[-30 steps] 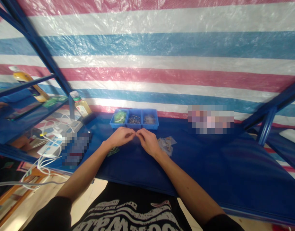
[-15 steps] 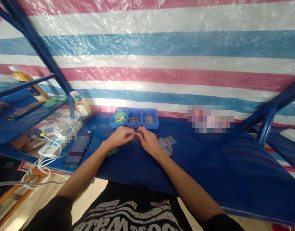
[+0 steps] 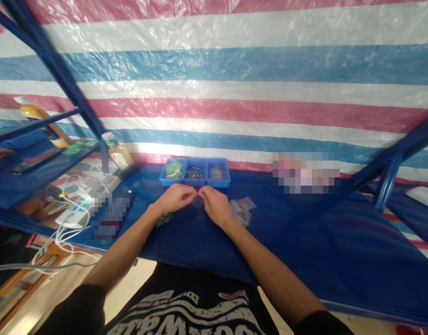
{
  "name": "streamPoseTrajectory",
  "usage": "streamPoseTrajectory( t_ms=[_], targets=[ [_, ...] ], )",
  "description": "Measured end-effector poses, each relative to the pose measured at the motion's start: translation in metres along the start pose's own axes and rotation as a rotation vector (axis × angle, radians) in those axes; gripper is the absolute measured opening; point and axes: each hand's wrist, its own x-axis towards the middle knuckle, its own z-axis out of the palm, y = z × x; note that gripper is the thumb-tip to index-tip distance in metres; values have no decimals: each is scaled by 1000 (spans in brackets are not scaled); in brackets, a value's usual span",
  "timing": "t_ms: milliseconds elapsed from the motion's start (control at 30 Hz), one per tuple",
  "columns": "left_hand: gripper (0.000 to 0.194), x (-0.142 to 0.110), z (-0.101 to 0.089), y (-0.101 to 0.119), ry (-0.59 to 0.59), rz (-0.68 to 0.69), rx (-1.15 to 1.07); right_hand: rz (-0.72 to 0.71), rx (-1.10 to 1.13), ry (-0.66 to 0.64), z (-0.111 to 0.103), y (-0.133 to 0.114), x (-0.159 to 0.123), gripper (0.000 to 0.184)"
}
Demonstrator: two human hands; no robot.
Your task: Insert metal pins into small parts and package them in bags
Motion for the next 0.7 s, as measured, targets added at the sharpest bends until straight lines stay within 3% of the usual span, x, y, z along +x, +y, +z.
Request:
streamPoseTrajectory(
  t_ms=[233,467,700],
  targets=[
    [21,1,-1,2,-5,3,8,200,10,75,6,8,2,36],
    [21,1,-6,4,1,-53,-64,221,148,113,3,11,5,30],
    [20,1,-9,4,7,-63,-112,142,255,113,0,7,5,17]
  ],
)
